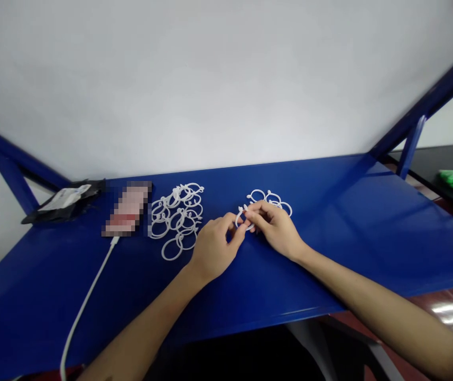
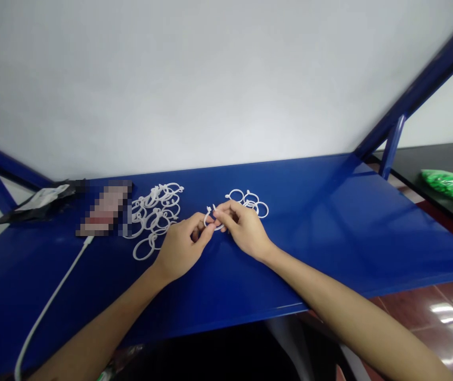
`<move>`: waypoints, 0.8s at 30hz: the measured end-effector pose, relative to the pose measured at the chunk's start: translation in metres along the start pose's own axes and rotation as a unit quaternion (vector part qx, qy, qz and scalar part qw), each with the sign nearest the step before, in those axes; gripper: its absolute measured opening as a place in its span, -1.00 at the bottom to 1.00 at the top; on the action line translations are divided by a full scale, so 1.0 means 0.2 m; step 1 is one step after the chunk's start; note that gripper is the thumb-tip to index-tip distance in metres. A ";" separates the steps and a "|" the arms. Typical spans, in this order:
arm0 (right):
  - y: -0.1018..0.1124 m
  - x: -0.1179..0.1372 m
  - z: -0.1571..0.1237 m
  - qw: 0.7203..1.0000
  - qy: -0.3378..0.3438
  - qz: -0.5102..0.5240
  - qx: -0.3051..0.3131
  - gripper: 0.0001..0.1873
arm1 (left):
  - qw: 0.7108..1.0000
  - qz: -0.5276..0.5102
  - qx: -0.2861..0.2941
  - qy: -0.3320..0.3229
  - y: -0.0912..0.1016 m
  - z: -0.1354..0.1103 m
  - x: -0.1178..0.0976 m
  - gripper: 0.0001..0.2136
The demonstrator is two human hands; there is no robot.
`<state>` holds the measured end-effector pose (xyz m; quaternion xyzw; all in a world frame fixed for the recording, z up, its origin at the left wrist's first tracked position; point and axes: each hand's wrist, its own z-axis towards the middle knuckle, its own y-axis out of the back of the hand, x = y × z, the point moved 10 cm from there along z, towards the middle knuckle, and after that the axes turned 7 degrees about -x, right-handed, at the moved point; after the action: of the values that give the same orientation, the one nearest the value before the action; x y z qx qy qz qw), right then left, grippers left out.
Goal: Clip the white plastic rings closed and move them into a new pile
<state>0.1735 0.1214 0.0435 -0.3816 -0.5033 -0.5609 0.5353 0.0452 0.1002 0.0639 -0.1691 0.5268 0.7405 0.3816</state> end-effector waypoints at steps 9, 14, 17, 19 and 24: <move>-0.03 0.04 -0.02 0.998 0.034 -0.023 0.055 -0.77 | 0.971 -0.213 0.027 0.108 -0.02 0.02 0.13 -0.81; -0.05 0.16 -0.07 0.976 0.169 -0.107 0.087 -0.74 | 0.975 -0.214 0.023 0.055 0.00 0.02 0.05 -0.91; -0.07 0.22 -0.12 0.943 0.264 -0.171 0.112 -0.69 | 0.980 -0.200 0.014 0.021 0.02 0.00 0.01 -0.87; -0.09 0.23 -0.15 0.919 0.313 -0.207 0.125 -0.66 | 0.980 -0.196 0.012 0.033 0.02 0.00 0.02 -0.96; -0.10 0.22 -0.15 0.900 0.340 -0.257 0.098 -0.66 | 0.986 -0.156 0.044 0.049 0.00 0.04 0.08 -0.86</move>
<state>0.1520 0.0813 0.0762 0.0286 -0.4237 -0.7224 0.5457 0.0350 0.1148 0.0567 -0.2682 0.5440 0.6392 0.4729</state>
